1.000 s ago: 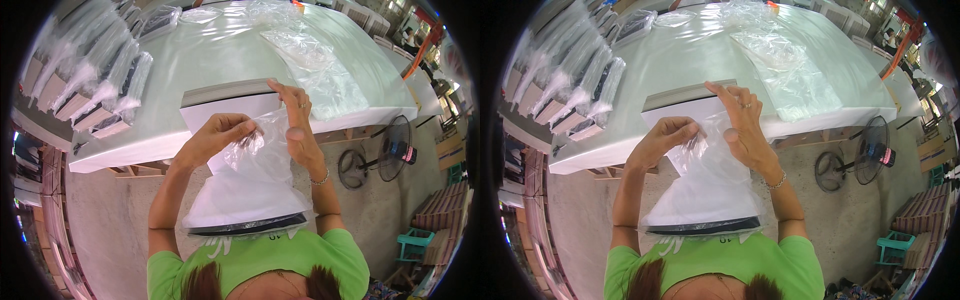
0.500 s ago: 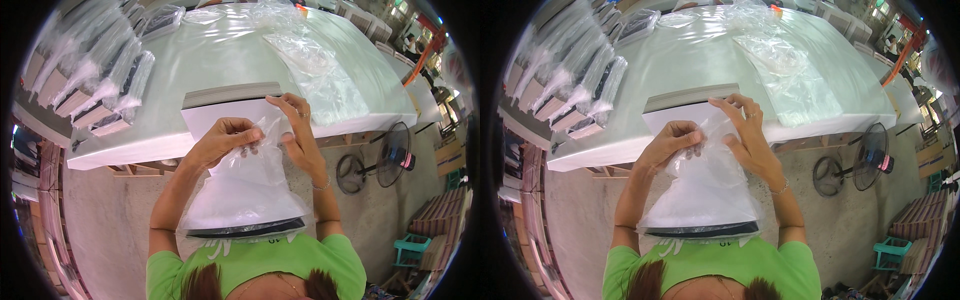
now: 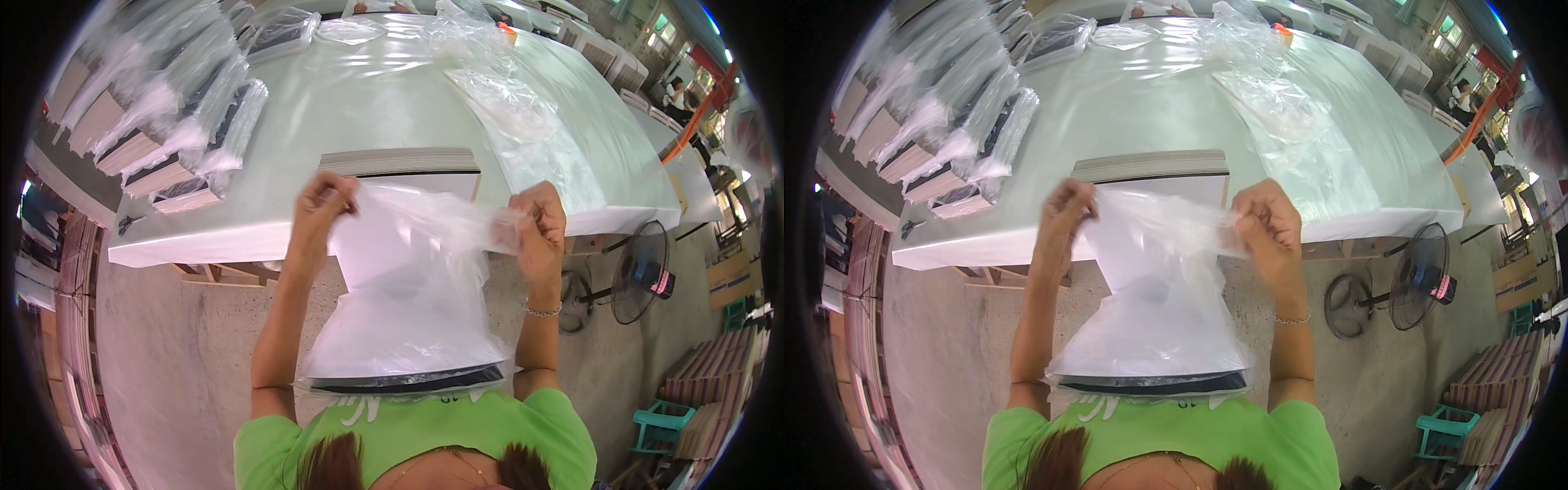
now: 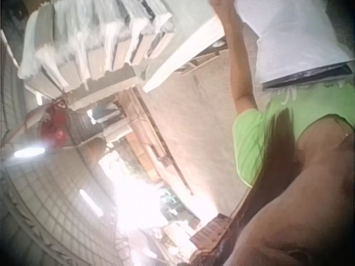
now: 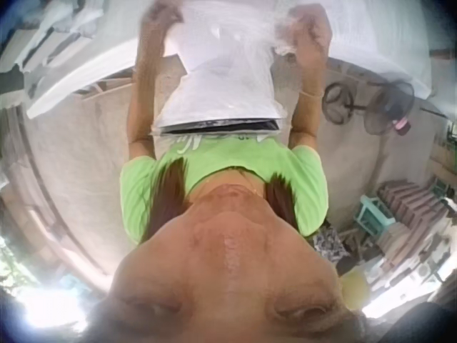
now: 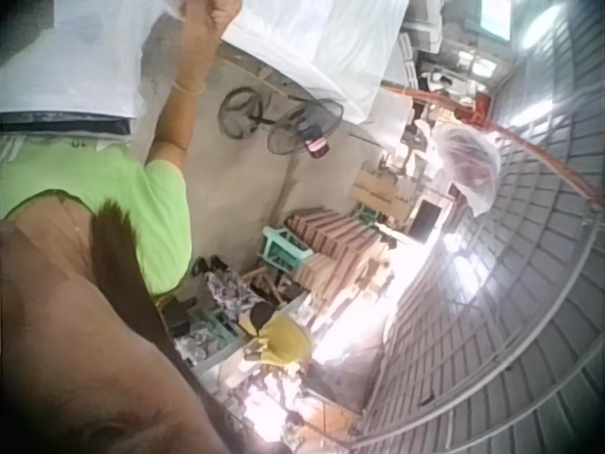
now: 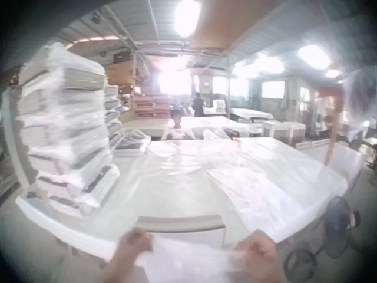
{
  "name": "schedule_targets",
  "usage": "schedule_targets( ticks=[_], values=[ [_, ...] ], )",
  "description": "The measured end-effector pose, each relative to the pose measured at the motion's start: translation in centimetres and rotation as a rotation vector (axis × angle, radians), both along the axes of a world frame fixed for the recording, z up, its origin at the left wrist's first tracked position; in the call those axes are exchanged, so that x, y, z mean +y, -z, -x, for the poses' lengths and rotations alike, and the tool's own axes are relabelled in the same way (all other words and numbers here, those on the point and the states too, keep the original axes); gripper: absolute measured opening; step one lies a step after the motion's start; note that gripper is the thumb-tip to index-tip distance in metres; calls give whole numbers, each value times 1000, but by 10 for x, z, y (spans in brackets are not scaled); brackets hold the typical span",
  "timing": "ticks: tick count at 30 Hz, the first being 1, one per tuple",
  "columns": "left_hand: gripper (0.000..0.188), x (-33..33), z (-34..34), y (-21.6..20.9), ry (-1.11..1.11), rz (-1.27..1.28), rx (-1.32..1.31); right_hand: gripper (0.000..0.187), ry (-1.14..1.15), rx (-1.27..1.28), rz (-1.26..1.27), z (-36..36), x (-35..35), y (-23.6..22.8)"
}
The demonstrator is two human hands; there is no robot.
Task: The person wraps individual dark flat rectangular items in clear plastic bags, pulling each bag over the item and then folding or smoothing it before placing the wrapped item on a stack.
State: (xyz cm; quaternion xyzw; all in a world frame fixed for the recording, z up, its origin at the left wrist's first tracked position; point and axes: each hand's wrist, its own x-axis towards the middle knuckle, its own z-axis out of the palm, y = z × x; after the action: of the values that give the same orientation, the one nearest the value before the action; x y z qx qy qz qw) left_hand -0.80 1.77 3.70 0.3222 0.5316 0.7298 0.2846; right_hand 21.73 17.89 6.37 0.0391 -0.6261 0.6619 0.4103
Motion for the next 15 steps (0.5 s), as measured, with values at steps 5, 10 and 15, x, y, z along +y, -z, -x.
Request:
schedule_targets(
  ticks=[5, 10, 15],
  values=[
    [24, 6, -54, -31, -223, 42, 814, 3, 115, -257, -59, 30, -17, -6],
    [27, 0, -49, -3, 405, 187, 516, 8, -61, -715, -117, 40, -20, -20],
    [31, -8, -31, -9, 576, 3, -591, 19, -824, -137, 264, -3, 12, 38]
  ],
)
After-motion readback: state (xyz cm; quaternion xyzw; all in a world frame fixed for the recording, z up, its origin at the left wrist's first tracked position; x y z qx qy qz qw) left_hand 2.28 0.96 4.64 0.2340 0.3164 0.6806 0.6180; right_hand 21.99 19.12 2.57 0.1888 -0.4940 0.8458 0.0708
